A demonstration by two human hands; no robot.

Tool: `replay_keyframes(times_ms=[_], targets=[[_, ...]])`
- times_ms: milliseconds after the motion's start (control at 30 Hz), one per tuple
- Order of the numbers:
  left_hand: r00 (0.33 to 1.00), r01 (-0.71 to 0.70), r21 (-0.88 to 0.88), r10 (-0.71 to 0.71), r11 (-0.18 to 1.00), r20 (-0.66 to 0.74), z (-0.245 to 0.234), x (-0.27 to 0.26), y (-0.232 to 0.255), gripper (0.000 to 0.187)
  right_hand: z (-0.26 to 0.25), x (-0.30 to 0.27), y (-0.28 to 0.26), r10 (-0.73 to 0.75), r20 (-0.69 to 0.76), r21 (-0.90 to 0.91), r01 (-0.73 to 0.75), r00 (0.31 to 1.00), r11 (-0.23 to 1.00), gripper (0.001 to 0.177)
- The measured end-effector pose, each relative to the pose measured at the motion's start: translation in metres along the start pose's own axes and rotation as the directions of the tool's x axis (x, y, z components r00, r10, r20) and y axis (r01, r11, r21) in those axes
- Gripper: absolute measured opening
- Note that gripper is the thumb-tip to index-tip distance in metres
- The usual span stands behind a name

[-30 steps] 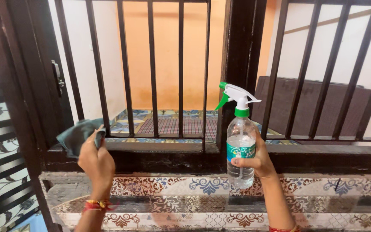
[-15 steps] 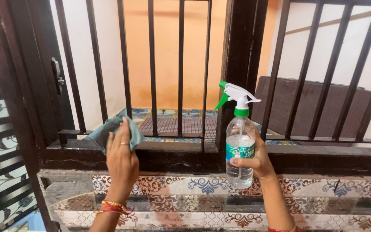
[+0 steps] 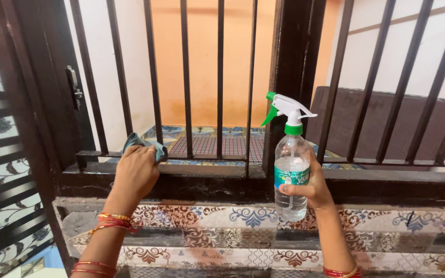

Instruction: The person wipes a window frame and the bars of a window grill using a cloth while holding a spray bottle.

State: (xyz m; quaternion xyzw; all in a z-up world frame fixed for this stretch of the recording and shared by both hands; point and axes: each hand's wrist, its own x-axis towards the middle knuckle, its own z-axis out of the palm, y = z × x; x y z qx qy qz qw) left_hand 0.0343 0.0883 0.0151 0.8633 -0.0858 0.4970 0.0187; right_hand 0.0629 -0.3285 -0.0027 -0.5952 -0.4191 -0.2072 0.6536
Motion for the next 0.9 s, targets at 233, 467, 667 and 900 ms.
replay_keyframes(times_ms=[233, 467, 667, 900], targets=[[0.915, 0.003, -0.175, -0.073, 0.985, -0.396, 0.027, -0.021, 0.019, 0.037, 0.000, -0.001, -0.002, 0.001, -0.015, -0.024, -0.002, 1.000, 1.000, 0.092], [0.820, 0.088, -0.354, -0.269, 0.931, -0.505, 0.044, -0.027, 0.025, 0.035, 0.000, -0.001, -0.001, 0.024, -0.019, -0.026, -0.025, 1.000, 0.999, 0.092], [0.805, 0.156, -0.384, -0.342, 0.910, -0.484, 0.043, -0.036, 0.021, 0.048, -0.002, 0.001, -0.002, -0.041, -0.014, -0.067, 0.040, 0.999, 0.997, 0.093], [0.697, 0.166, -0.831, -0.659, 0.531, -0.281, 0.022, -0.044, 0.045, 0.024, -0.003, 0.001, -0.004, -0.027, -0.009, -0.070, 0.026, 1.000, 0.997, 0.093]])
